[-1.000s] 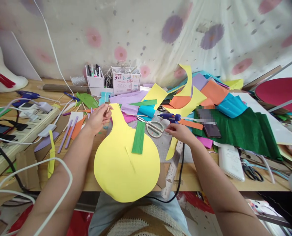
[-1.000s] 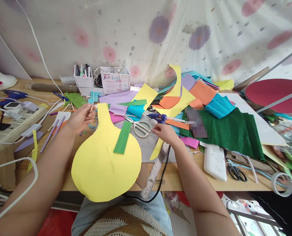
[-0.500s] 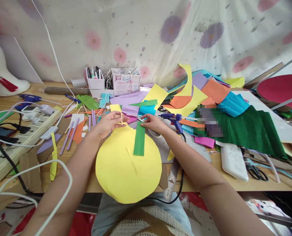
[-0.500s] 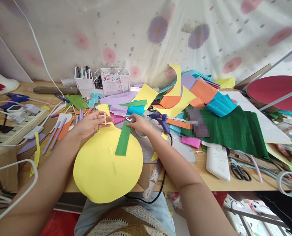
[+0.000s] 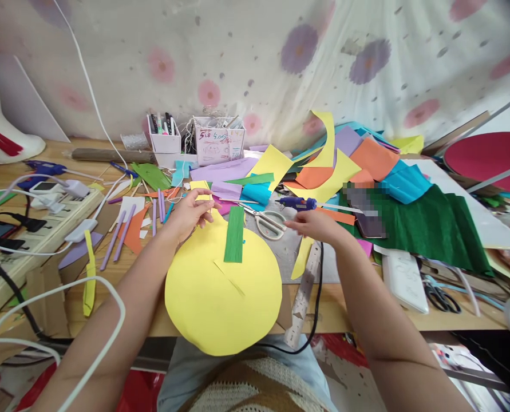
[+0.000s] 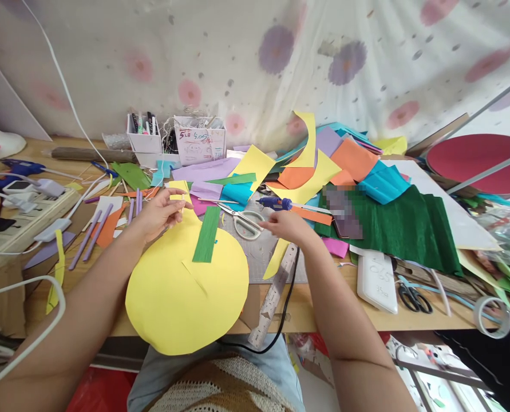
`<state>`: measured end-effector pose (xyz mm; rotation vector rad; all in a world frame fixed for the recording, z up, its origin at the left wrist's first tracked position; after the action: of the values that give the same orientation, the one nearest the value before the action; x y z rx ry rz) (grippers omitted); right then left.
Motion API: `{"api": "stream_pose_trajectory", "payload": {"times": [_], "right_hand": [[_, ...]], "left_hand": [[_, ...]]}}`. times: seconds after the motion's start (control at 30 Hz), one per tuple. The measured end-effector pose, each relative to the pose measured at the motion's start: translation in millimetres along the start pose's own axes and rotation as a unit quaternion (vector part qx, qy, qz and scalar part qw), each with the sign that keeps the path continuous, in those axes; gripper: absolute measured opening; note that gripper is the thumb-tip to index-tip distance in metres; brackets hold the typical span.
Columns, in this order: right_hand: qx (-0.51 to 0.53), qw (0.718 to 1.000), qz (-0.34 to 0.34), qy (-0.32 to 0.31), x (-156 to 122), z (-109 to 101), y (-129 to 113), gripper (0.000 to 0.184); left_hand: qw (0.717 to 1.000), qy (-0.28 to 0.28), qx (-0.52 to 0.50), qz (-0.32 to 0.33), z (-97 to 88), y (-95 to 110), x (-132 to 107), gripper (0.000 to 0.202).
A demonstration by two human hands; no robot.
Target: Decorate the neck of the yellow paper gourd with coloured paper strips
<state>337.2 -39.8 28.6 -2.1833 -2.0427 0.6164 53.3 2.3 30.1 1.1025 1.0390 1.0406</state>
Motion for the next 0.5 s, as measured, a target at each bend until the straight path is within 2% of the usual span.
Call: {"api": "stream_pose_trajectory", "payload": {"times": [0.07,0.17,0.23,0.33,0.4,0.43,0.5], "right_hand": [[-0.051,0.994,0.07,0.066,-3.8,-14.6,32.5,0.042],[-0.041,0.984,0.069,0.161,4.3,-23.8,50.1,0.042],[-0.001,0.986,0.057,0.156,16.1,-16.4,51.7,0.041],[0.099,0.984,0.083,0.119,29.4,-2.7,52.7,0.036],[0.165,0.971,0.104,0.139,31.1,-3.7,51.5,0.037],[0.203,0.962,0.099,0.152,30.8,-6.4,47.8,0.037],[0.292,0.943,0.043,0.157,30.2,-13.0,31.1,0.039]], "left_hand": [[1.0,0.001,0.005,0.006,-0.7,-0.2,0.6,0.033],[1.0,-0.016,-0.001,0.006,0.9,-1.3,0.6,0.042],[1.0,-0.031,-0.001,0.003,2.6,-2.3,0.4,0.046],[0.999,-0.045,0.009,0.004,4.6,-3.2,0.2,0.048],[0.998,-0.052,0.018,0.006,6.3,-3.6,-0.1,0.049],[0.998,-0.056,0.023,0.007,7.3,-4.0,-0.3,0.05],[0.997,-0.063,0.034,0.008,9.1,-4.9,-0.6,0.052]]}}
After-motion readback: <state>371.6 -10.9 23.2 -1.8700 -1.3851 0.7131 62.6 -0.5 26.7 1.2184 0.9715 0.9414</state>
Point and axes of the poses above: each hand's wrist, its own x-axis towards the middle knuckle, its own z-axis out of the palm, y = z × x, the point moved 7 cm from there along x, towards the middle knuckle, and after that the axes turned 2 degrees about y, right-handed, at the moved point
